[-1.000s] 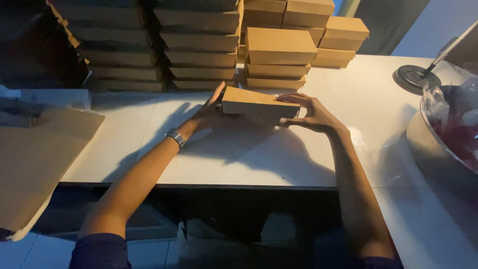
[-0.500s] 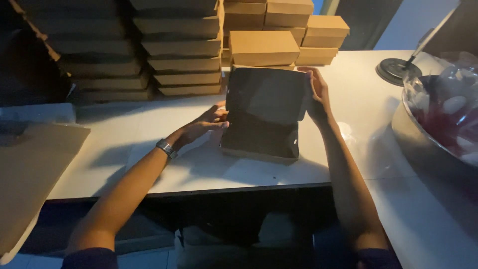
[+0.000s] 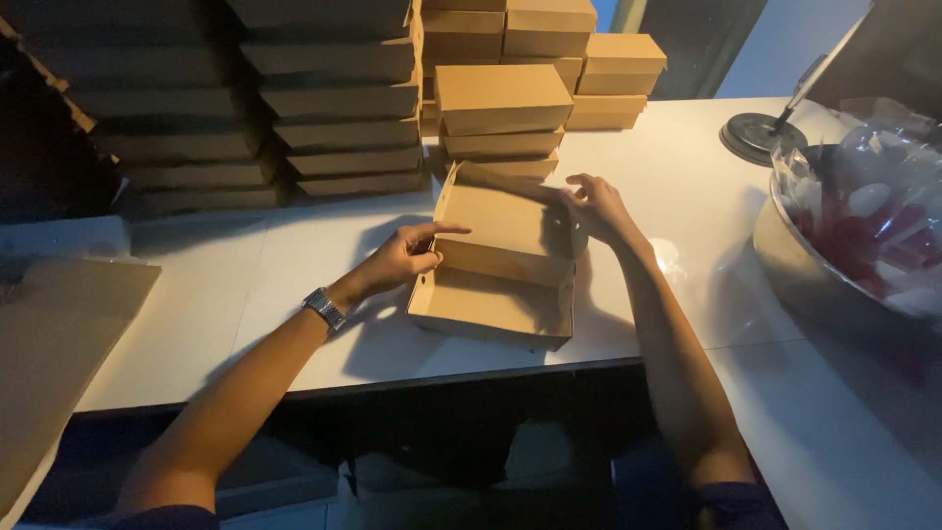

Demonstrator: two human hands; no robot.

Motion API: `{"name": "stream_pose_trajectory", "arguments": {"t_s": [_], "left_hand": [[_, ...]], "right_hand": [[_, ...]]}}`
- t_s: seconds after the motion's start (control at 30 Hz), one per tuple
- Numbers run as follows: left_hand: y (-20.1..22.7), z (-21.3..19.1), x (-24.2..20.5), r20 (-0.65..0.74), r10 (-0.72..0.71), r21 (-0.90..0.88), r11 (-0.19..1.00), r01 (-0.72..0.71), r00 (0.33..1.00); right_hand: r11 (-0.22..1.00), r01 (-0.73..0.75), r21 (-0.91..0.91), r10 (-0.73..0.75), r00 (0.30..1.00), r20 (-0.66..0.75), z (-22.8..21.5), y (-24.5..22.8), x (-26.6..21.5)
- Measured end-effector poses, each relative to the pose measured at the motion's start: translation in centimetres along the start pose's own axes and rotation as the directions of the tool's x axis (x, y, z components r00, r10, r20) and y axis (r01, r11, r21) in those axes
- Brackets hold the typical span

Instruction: The person opens a small cardboard box, places a plastic-wrapped item inside, closes the box, and stacks it with other boxes. The process is repeated with another box.

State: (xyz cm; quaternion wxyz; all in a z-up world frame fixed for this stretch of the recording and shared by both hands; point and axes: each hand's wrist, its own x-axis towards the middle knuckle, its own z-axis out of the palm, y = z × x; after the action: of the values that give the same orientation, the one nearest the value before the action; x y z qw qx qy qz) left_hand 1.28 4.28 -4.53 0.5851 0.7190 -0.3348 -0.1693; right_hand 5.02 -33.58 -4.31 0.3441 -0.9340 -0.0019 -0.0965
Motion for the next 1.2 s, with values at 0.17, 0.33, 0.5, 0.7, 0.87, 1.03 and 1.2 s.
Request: {"name": "stream_pose_trajectory", "arguments": {"t_s": [0.17,0.33,0.5,0.7,0.87,1.03,1.2], "left_hand": [[-2.4,-0.2,0.7,-0.007,-0.041,0.079,0.996,0.041,0.999],[-1.1,0.6,0.6,-0.135,-0.038,0.135,0.989,0.056,0.990],[1.5,1.4,0.3,-0.231,0.012,0.237,0.971,0.044,0.973],[2.1,1.3,0.3,-0.345,0.027,0.229,0.972,0.056,0.938],[2.4,1.8,0.1,-0.335,0.090,0.310,0.951,0.020,0.938],[3.8,2.3,-0.5,-0.360,0.063,0.331,0.941,0.065,0.931],[2.6,1.9,-0.2,-0.353,0.088,0.346,0.937,0.043,0.931]], "right_hand": [[0.994,-0.036,-0.107,0.040,0.998,0.038,-1.9,-4.3,-2.8],[0.996,-0.009,-0.089,0.001,0.996,-0.094,-1.3,-2.2,-1.2],[0.990,0.139,0.032,-0.115,0.912,-0.395,-0.4,-2.1,-0.5],[0.918,0.395,0.034,-0.306,0.759,-0.574,-6.8,-5.1,1.0],[0.907,0.374,-0.192,-0.420,0.801,-0.426,-15.0,-7.5,-0.9],[0.936,-0.116,-0.332,-0.009,0.937,-0.350,-21.9,-4.8,-5.1],[0.876,-0.278,-0.394,0.118,0.916,-0.383,-27.4,4.2,-5.9]]}}
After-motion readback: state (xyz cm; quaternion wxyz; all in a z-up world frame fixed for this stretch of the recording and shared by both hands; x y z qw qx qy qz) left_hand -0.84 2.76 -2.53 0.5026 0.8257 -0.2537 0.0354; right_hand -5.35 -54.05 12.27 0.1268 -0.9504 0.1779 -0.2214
